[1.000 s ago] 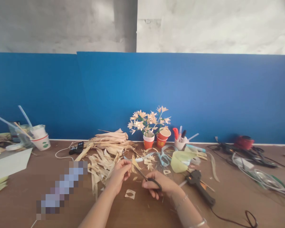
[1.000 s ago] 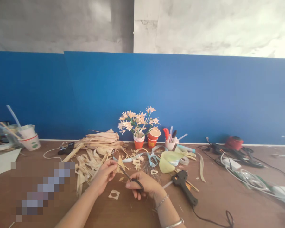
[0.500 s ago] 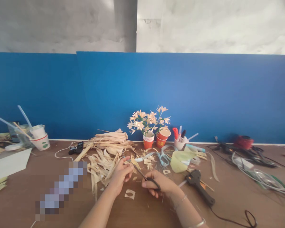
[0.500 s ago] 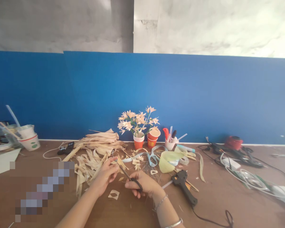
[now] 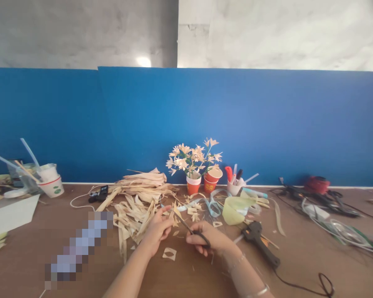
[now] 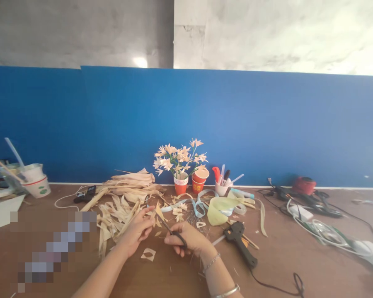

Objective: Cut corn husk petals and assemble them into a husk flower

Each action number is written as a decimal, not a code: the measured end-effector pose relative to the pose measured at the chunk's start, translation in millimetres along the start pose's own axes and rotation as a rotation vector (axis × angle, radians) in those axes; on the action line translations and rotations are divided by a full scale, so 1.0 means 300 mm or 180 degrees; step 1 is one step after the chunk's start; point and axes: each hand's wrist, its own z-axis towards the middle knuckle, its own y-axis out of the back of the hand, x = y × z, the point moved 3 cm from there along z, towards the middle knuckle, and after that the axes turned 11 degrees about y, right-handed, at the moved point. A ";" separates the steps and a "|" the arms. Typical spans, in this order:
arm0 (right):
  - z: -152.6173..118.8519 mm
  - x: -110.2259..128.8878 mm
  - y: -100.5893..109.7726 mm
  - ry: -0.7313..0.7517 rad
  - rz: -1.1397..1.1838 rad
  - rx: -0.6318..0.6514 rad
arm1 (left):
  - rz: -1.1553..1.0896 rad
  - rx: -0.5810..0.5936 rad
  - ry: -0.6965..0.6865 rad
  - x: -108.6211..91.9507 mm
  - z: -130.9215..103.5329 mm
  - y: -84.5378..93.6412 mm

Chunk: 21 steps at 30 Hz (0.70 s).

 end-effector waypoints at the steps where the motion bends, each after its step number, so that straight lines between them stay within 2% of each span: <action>1: -0.001 0.002 0.004 0.0005 -0.0025 -0.0063 | 0.0061 -0.0014 0.0011 0.000 0.003 0.004; 6: -0.029 0.031 0.044 -0.0186 -0.0479 -0.0240 | 0.0645 -0.0176 -0.0064 0.020 0.037 0.031; 13: -0.096 0.050 0.098 -0.0887 -0.1040 0.0114 | 0.1359 -0.0566 -0.0227 0.064 0.075 0.047; 18: -0.121 0.064 0.111 -0.0914 -0.1007 0.0308 | 0.1473 -0.0851 -0.0658 0.029 0.065 0.063; 21: -0.121 0.072 0.119 -0.0799 -0.0912 0.0100 | 0.1463 -0.1069 -0.0996 -0.005 0.051 0.077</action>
